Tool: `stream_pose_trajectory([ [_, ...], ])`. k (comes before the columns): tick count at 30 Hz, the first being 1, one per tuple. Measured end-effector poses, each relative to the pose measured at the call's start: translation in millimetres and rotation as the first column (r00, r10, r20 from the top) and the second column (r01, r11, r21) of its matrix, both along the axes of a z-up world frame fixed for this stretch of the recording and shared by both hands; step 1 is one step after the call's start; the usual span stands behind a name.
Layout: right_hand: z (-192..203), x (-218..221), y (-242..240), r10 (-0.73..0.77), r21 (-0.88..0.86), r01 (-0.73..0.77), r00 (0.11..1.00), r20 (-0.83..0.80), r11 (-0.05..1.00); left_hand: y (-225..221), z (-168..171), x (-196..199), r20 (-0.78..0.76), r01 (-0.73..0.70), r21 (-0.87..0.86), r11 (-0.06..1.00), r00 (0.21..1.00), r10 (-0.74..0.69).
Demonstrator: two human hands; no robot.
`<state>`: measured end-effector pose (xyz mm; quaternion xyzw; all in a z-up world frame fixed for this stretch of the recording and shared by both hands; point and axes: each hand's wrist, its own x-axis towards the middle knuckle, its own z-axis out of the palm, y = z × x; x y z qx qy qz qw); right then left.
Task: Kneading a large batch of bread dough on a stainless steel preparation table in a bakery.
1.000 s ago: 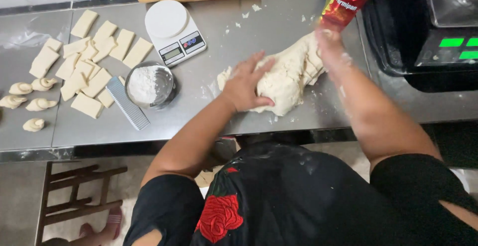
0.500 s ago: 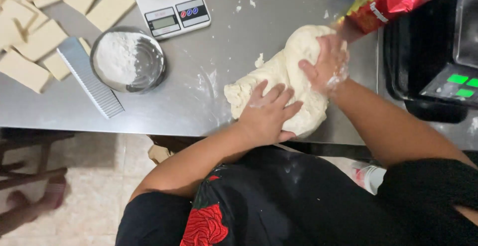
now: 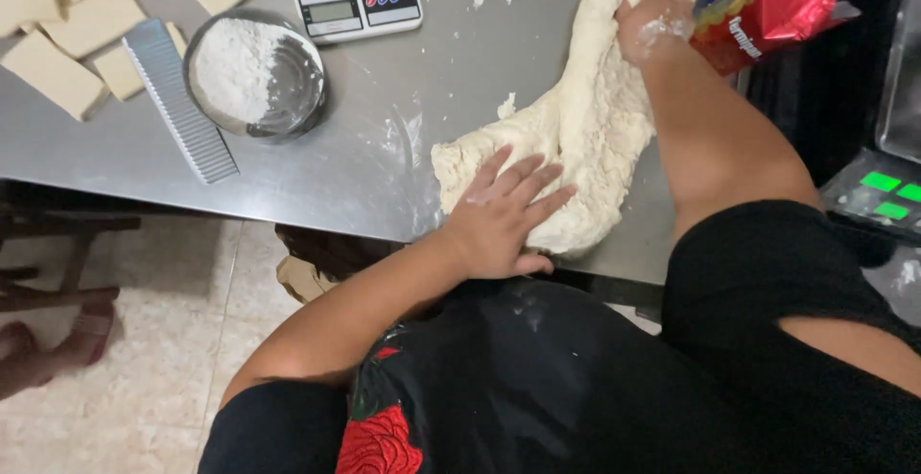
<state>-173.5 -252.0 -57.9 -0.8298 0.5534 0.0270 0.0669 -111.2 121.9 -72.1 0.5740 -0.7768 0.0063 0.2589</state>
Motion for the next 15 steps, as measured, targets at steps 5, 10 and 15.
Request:
stream_pose_trajectory([
  [5, 61.0, -39.5, 120.0, 0.172, 0.151, -0.22, 0.945, 0.277, 0.964, -12.0, 42.5, 23.7, -0.575, 0.062, 0.151, 0.987, 0.817, 0.036],
  [10, 43.0, -97.5, 245.3, 0.681, -0.249, -0.635, 0.701, 0.211, 0.731, -103.5, 57.8, 46.7, -0.589, -0.173, 0.089, 0.981, 0.785, 0.191],
  [15, 66.1, -132.9, 273.2, 0.541, -0.293, -0.455, 0.687, 0.485, 0.841, -121.5, 70.3, 31.9, -0.207, 0.288, 0.57, 0.769, 0.957, -0.205],
])
